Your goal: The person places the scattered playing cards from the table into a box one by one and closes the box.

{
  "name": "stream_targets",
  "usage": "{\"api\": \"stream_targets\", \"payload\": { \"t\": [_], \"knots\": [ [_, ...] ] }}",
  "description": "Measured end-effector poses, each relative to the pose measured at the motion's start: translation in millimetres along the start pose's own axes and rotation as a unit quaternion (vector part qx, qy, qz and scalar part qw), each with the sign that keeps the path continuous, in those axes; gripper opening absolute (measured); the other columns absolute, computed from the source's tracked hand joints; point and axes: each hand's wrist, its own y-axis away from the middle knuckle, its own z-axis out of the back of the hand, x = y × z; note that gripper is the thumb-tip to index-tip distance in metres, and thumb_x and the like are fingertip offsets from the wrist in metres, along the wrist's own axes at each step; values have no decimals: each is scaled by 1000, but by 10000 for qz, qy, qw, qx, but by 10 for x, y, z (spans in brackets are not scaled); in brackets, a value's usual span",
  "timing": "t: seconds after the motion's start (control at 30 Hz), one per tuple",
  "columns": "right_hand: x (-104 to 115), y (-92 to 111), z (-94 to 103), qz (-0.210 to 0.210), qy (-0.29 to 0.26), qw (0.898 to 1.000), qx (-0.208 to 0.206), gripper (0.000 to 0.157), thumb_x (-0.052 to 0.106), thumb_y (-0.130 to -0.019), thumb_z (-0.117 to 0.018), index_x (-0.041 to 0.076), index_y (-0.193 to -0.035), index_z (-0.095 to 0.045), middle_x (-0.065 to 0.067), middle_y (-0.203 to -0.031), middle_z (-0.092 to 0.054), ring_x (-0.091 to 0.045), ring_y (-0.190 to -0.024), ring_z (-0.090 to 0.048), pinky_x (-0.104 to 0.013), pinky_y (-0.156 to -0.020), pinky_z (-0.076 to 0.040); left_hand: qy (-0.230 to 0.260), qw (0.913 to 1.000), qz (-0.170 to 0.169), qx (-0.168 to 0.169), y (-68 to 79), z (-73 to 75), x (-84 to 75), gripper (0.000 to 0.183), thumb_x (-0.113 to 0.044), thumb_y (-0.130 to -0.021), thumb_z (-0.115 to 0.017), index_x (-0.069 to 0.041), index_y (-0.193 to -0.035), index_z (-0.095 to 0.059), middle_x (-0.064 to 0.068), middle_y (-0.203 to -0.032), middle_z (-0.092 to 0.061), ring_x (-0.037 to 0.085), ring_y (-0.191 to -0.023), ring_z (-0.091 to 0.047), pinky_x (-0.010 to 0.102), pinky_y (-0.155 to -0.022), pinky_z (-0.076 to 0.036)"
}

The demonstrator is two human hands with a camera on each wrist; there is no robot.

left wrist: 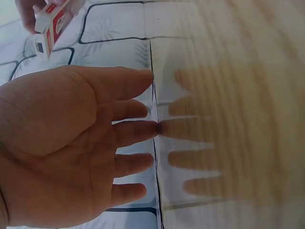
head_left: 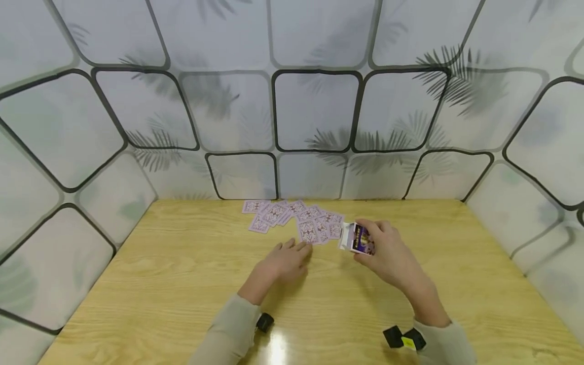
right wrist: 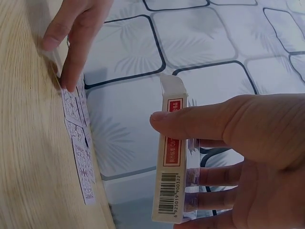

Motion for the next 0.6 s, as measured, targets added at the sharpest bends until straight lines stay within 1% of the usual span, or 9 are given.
{"api": "stream_targets", "payload": {
  "t": [0.1, 0.2, 0.3, 0.4, 0.47, 0.53, 0.6],
  "knots": [
    [-6, 4, -18, -15, -15, 10000, 44, 73, 15, -82, -81, 5, -145, -45, -28, -126, -50, -39, -105, -54, -50, -76, -52, -38, 9999, 96, 24, 12, 5, 27, 56, -32, -104, -51, -14, -155, -35, 9, -156, -39, 36, -143, -33, 53, -115, -28],
    [-8, 0, -20, -44, 0, 10000, 66, 73, 15, -83, -80, 5, -146, -45, -28, -127, -50, -39, -106, -54, -50, -77, -52, -131, 9996, 246, 13, 41, 7, 31, 50, -34, -102, -53, -13, -148, -46, 14, -151, -43, 36, -138, -39, 53, -110, -36],
    [-6, -6, -15, -57, -2, 9999, 102, 73, 15, -83, -80, 5, -146, -45, -28, -128, -50, -39, -106, -54, -50, -76, -52, -21, 9990, 439, 71, 82, 17, 21, 46, -33, -100, -57, -8, -139, -53, 18, -145, -44, 36, -133, -41, 52, -105, -41],
    [-11, -20, -5, -52, -46, 9999, 119, 73, 15, -83, -80, 4, -146, -45, -29, -128, -49, -40, -107, -53, -50, -78, -52, 168, 9983, 558, 89, 112, 25, 30, 48, -30, -99, -60, -2, -136, -52, 19, -142, -45, 36, -131, -43, 51, -103, -44],
    [-18, -27, 4, -71, -93, 9999, 128, 72, 15, -84, -79, 4, -146, -44, -29, -129, -48, -40, -107, -53, -51, -78, -52, 195, 9981, 583, 76, 119, 28, 43, 49, -30, -98, -60, 0, -136, -50, 18, -141, -46, 35, -131, -44, 50, -103, -45],
    [-33, -33, 9, -102, -115, 9998, 132, 72, 16, -84, -79, 5, -146, -44, -30, -130, -48, -41, -108, -52, -52, -79, -52, 183, 9982, 578, 2, 115, 20, 65, 50, -30, -98, -60, -1, -137, -50, 18, -138, -48, 36, -128, -47, 50, -100, -47],
    [-44, -35, 7, -128, -113, 9998, 143, 72, 16, -84, -79, 5, -146, -44, -29, -130, -48, -41, -109, -52, -52, -79, -51, 145, 9984, 546, -67, 114, 14, 87, 50, -30, -98, -61, -6, -140, -50, 20, -138, -47, 36, -126, -49, 50, -97, -49]
  ]
}}
